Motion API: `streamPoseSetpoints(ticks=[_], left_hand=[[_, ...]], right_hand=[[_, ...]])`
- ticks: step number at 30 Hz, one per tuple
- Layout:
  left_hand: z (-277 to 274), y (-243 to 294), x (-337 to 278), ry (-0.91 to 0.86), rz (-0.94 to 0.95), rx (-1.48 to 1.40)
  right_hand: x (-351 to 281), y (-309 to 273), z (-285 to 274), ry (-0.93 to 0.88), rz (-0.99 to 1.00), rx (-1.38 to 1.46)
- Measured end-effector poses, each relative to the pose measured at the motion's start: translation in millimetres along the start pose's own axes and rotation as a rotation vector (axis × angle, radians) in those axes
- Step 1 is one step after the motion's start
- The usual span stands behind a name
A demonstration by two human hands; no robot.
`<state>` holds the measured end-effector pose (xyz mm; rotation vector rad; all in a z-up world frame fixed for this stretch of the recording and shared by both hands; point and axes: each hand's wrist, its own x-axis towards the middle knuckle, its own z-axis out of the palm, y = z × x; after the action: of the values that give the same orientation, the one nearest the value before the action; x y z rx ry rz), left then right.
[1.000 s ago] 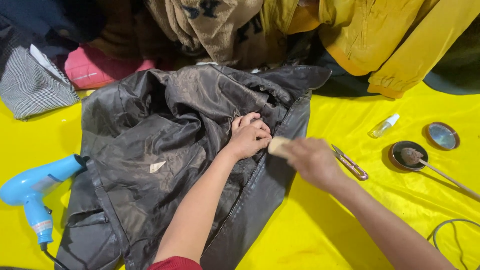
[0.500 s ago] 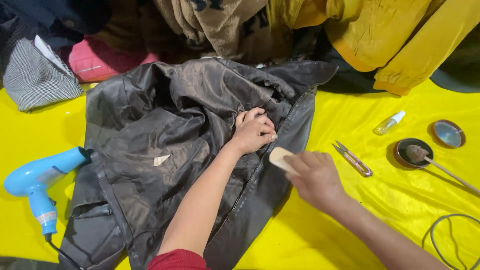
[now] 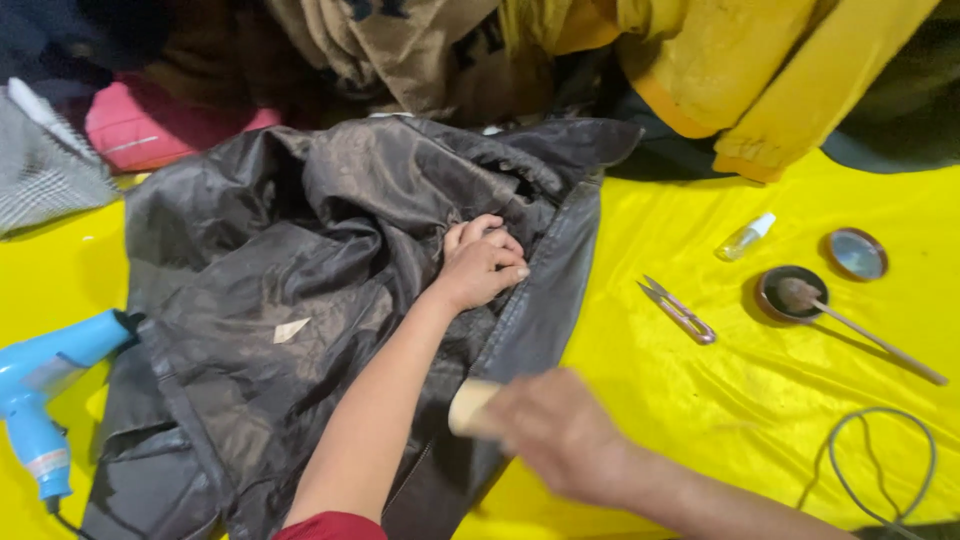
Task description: Applying dye to the zipper lining of a black jacket using a brush and drying it with a hair dryer.
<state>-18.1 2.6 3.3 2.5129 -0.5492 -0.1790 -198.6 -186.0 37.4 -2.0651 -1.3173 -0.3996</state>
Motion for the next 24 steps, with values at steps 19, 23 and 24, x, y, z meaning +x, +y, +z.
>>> streamPoseSetpoints(ticks=[19,23,24], left_hand=[[13,-10,5,0.065,-0.036,0.009],[14,-13,7,0.064,-0.052,-0.023],[16,-16,8,0.063,-0.052,-0.026]], right_hand=[[-131,204,-106,0.045,0.841,-0.958],[-110,176,-88,-0.059,0.785,-0.992],[-101,164,-82,-0.025,0.698,-0.913]])
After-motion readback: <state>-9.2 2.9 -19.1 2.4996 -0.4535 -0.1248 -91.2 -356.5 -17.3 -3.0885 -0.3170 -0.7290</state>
